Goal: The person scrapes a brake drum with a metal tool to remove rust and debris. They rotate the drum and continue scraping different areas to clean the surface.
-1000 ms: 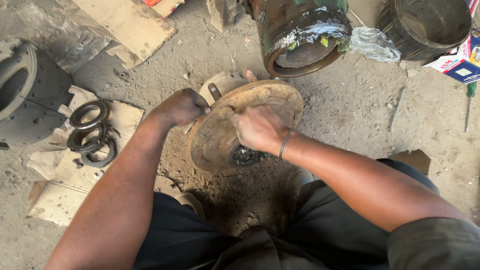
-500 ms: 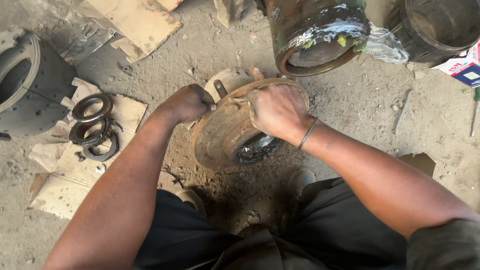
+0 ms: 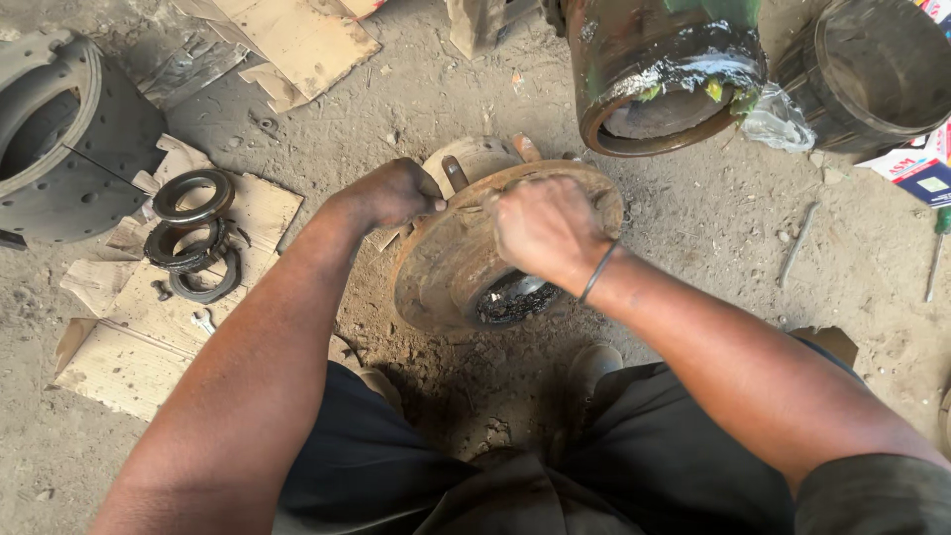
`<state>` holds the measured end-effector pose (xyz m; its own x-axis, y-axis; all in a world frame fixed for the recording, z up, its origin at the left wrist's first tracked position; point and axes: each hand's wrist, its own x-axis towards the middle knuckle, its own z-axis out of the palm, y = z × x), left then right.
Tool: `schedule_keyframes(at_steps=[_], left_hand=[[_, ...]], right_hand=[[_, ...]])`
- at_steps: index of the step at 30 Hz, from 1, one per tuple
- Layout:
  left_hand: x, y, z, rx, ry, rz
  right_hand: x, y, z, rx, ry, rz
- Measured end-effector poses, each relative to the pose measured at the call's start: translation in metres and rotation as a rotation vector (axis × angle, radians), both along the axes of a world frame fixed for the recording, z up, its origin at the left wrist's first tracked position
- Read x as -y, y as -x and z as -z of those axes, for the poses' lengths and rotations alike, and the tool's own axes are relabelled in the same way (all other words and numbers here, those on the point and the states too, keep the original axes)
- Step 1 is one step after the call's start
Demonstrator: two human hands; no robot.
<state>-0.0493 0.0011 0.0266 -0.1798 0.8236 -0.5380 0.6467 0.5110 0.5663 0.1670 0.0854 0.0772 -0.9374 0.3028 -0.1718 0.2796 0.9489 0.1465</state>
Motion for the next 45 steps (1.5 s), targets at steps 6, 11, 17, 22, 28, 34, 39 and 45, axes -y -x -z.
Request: schedule_keyframes(at_steps=[6,11,17,22,28,34,39,45], left_hand=[[-0.003,0.003,0.009,0.071,-0.008,-0.031],[-0.002,0.003,0.011,0.076,0.029,-0.075],[0.001,0.0,0.004,0.12,0.009,-0.074],[0.0,-0.001,0.004,0.103,0.037,-0.11],[-0.002,0.001,0.007,0.108,0.013,-0.047],[-0.004,0.007,0.013,0.196,0.054,-0.088],[-0.004,0.007,0.019,0.116,-0.014,-0.087],[-0.004,0.005,0.011,0.206,0.022,-0.106]], right_hand=[[0.004,0.006,-0.003,-0.041,-0.221,-0.136],[0.016,0.011,-0.007,0.14,-0.087,0.007],[0.03,0.015,-0.013,0.013,-0.153,-0.201],[0.027,0.012,-0.004,0.214,-0.094,0.033],[0.027,0.004,0.027,-0.066,-0.163,-0.122],[0.027,0.0,0.041,-0.108,-0.151,-0.164],[0.032,0.003,0.034,0.054,-0.126,-0.096],[0.046,0.01,0.01,-0.065,-0.054,-0.146]])
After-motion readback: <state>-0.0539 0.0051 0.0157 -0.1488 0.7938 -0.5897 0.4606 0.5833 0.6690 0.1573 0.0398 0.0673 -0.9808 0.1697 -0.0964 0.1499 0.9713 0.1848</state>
